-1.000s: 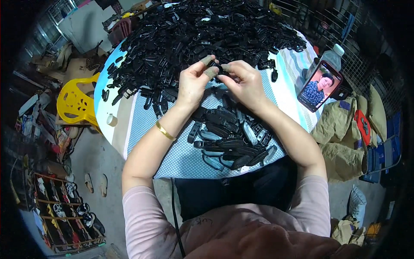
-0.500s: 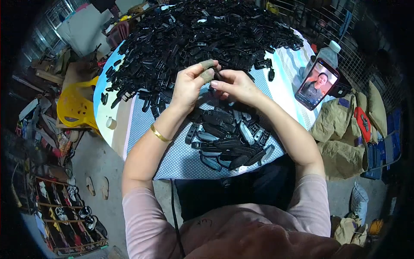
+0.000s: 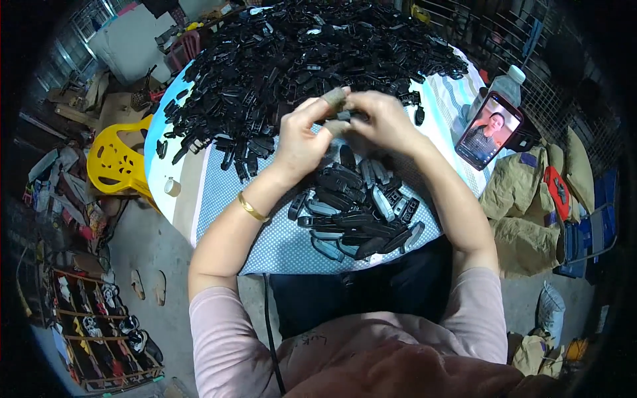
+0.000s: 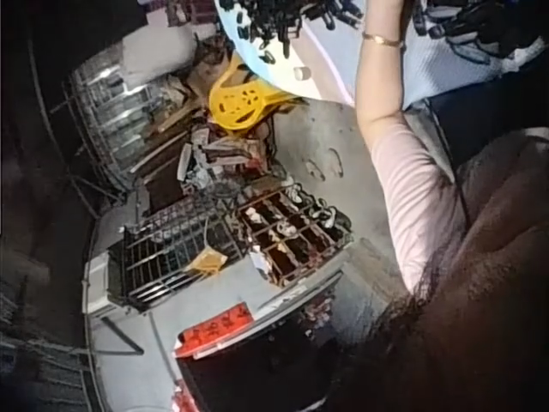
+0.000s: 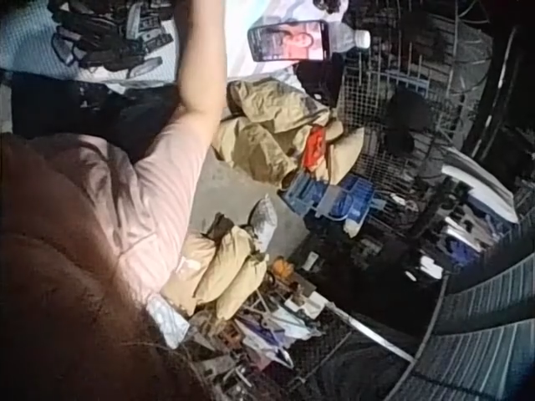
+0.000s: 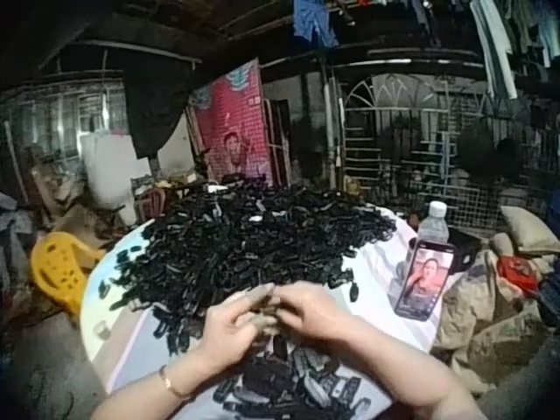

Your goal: Inspecting and sorting a large quantity of small black plastic components.

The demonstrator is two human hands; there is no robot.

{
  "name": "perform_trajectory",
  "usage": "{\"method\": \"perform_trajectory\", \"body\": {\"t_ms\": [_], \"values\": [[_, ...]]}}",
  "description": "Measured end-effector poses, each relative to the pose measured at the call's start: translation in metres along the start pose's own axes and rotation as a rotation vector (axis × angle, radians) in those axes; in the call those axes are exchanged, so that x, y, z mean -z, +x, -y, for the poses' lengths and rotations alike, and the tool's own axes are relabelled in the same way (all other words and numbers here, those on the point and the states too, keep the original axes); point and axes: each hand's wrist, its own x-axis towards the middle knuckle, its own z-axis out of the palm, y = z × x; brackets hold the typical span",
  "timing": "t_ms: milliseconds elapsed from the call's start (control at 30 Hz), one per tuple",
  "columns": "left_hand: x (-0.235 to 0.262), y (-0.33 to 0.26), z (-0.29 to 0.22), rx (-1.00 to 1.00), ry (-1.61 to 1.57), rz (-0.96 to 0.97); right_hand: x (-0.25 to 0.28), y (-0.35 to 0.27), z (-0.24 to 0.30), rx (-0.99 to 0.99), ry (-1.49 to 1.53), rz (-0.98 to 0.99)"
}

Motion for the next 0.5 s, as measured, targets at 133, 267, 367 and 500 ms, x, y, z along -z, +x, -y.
{"method": "perform_trajectory", "body": {"t_ms": [133, 267, 367, 500], "values": [[-0.003, -0.004, -0.002, -0.135, 0.157, 0.005, 0.011, 0.018, -0.063, -0.323, -0.247, -0.097], [-0.003, -0.005, -0.005, -0.181, 0.195, 0.032, -0.004, 0.025, -0.109, -0.400, -0.411, 0.047], [-0.006, -0.004, -0.014, -0.271, 0.237, 0.205, -0.011, 0.034, -0.124, -0.484, -0.429, 0.142], [-0.016, -0.012, -0.025, -0.168, 0.115, 0.685, -0.005, 0.045, -0.125, -0.501, -0.343, 0.268]]}}
